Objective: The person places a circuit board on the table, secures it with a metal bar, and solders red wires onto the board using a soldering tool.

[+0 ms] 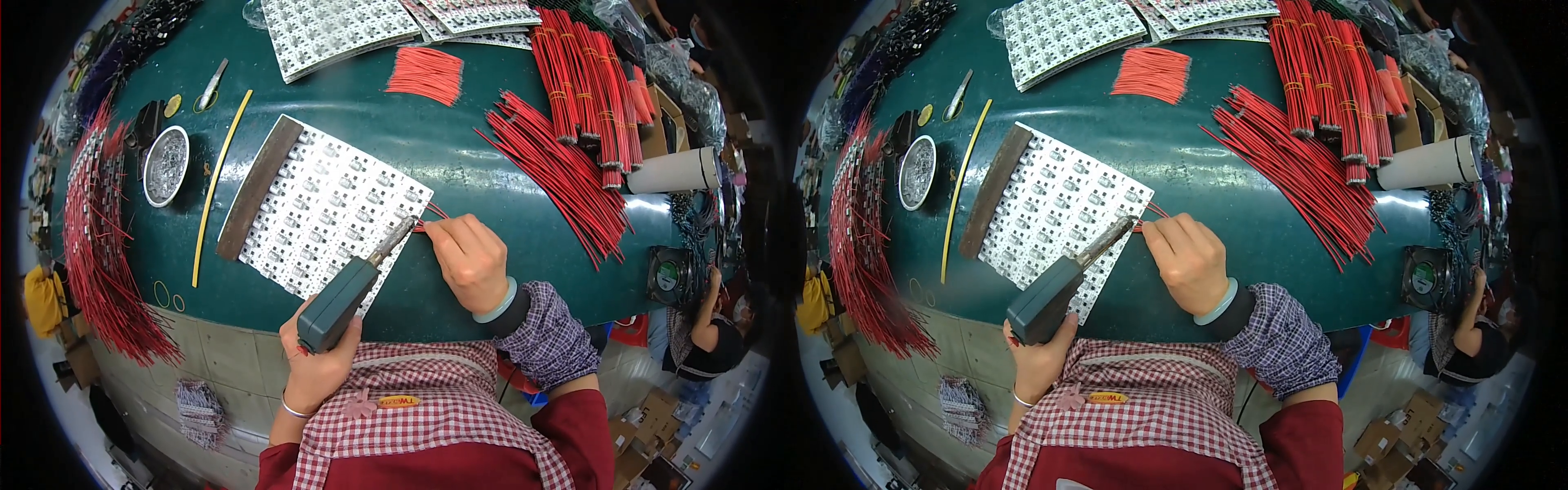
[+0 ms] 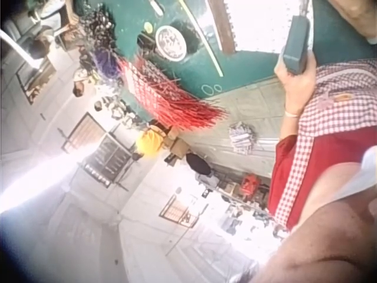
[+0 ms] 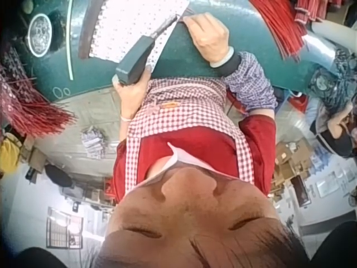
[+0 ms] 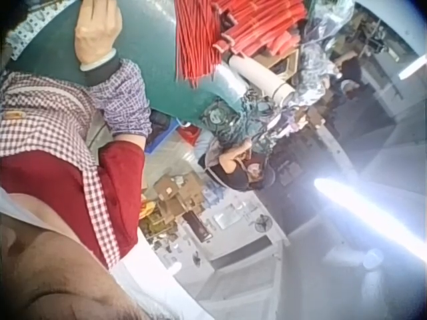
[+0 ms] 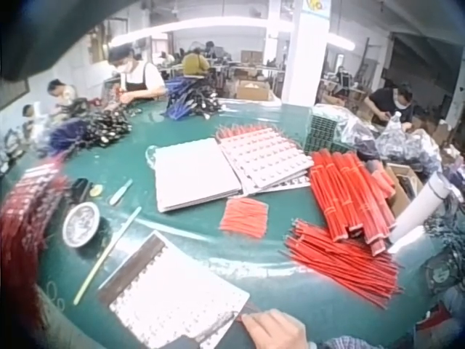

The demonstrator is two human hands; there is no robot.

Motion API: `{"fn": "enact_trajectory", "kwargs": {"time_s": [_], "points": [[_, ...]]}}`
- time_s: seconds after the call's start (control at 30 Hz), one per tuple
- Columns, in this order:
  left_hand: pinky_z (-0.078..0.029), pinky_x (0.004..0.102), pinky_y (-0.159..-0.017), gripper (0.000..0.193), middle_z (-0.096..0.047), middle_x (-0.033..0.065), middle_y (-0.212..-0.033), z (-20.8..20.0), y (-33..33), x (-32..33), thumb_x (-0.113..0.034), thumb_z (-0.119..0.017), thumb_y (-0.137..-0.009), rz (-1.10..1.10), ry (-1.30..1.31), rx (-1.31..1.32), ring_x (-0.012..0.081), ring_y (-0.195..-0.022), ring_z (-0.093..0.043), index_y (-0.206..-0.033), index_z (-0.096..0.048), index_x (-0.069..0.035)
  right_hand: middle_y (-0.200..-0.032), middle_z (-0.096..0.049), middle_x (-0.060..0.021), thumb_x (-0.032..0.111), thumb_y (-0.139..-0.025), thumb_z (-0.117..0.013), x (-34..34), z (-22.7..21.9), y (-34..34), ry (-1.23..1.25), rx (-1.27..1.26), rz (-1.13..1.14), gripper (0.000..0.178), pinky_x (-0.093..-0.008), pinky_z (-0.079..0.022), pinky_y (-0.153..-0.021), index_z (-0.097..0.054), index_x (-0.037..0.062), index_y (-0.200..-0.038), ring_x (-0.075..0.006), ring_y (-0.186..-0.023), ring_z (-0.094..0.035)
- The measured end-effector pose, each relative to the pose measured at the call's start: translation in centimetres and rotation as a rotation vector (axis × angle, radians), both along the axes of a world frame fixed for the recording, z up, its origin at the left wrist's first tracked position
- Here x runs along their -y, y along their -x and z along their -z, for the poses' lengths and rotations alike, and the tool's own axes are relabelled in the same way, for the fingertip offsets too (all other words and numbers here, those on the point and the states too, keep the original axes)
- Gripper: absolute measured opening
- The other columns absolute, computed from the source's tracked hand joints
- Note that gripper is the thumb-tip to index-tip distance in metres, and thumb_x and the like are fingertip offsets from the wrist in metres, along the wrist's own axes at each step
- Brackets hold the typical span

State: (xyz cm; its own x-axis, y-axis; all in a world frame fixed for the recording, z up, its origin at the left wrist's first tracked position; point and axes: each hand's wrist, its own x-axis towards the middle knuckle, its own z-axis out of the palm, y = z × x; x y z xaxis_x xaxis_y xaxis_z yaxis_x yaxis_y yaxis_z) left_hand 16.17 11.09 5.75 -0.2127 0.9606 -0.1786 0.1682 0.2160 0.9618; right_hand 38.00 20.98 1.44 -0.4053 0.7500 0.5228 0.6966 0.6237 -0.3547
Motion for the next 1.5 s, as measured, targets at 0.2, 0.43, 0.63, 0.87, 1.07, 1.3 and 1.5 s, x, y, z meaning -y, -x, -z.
{"fn": "enact_trajectory", "kwargs": {"time_s": [0.2, 0.43, 0.63, 0.87, 1.07, 1.3, 1.5], "points": [[-0.049, 0.0251, -0.062, 0.016, -0.067, 0.0062, -0.081, -0.48, -0.10, -0.18, 0.002, -0.073, -0.078, 0.017, -0.001, -0.052, 0.0094, -0.068, -0.061, -0.093, -0.068, 0.005, -0.082, -0.064, -0.0083, -0.005, -0.068, -0.072, 0.00, -0.10, 0.03, 0.003, 0.005, 0.004, 0.026, -0.0341, -0.052, -0.060, -0.068, -0.0013, -0.094, -0.0240, -0.072, -0.062], [-0.049, 0.0260, -0.059, 0.012, -0.067, 0.0057, -0.075, -0.42, 0.27, 0.25, -0.001, -0.074, -0.077, 0.031, -0.074, -0.186, 0.0110, -0.062, -0.061, -0.087, -0.069, 0.003, -0.082, -0.064, -0.0082, -0.005, -0.069, -0.073, -0.01, -0.11, 0.08, 0.005, 0.008, 0.013, 0.025, -0.0342, -0.052, -0.060, -0.068, -0.0012, -0.093, -0.0240, -0.072, -0.062], [-0.049, 0.0263, -0.059, 0.012, -0.068, 0.0070, -0.076, -0.32, 0.11, 0.31, -0.002, -0.075, -0.077, 0.007, -0.094, -0.158, 0.0112, -0.063, -0.063, -0.087, -0.069, 0.003, -0.082, -0.064, -0.0081, -0.007, -0.067, -0.073, -0.13, -0.18, 0.12, -0.027, -0.007, 0.015, 0.028, -0.0341, -0.051, -0.060, -0.068, -0.0013, -0.094, -0.0245, -0.072, -0.062], [-0.050, 0.0251, -0.062, 0.015, -0.069, 0.0068, -0.080, -0.48, 0.28, 0.61, 0.001, -0.075, -0.077, 0.012, -0.124, -0.185, 0.0103, -0.067, -0.064, -0.090, -0.068, 0.005, -0.082, -0.064, -0.0082, -0.008, -0.067, -0.072, 0.27, -0.13, 0.17, -0.054, -0.056, -0.007, 0.029, -0.0344, -0.051, -0.059, -0.068, -0.0014, -0.095, -0.0249, -0.071, -0.062], [-0.049, 0.0248, -0.062, 0.016, -0.069, 0.0078, -0.081, 0.00, 0.28, 0.58, 0.002, -0.074, -0.076, 0.008, -0.073, -0.109, 0.0107, -0.068, -0.063, -0.091, -0.068, 0.005, -0.082, -0.064, -0.0083, -0.007, -0.067, -0.072, 0.19, -0.01, 0.19, -0.012, -0.011, -0.011, 0.028, -0.0343, -0.051, -0.059, -0.068, -0.0020, -0.095, -0.0246, -0.070, -0.061], [-0.045, 0.0260, -0.056, 0.013, -0.065, 0.0077, -0.076, -0.25, 0.25, 0.27, 0.003, -0.072, -0.077, 0.053, -0.097, -0.134, 0.0112, -0.062, -0.060, -0.089, -0.068, 0.005, -0.083, -0.064, -0.0080, -0.006, -0.068, -0.072, 0.17, 0.05, 0.26, -0.020, 0.014, -0.010, 0.027, -0.0338, -0.051, -0.059, -0.068, -0.0016, -0.094, -0.0238, -0.071, -0.061], [-0.046, 0.0257, -0.056, 0.013, -0.065, 0.0078, -0.076, -0.49, 0.61, 0.73, 0.004, -0.073, -0.076, 0.083, -0.116, -0.208, 0.0128, -0.060, -0.060, -0.088, -0.068, 0.004, -0.082, -0.064, -0.0077, -0.005, -0.068, -0.072, 0.17, 0.07, 0.38, -0.026, 0.024, -0.007, 0.025, -0.0336, -0.051, -0.059, -0.068, -0.0015, -0.093, -0.0234, -0.071, -0.061]]}}
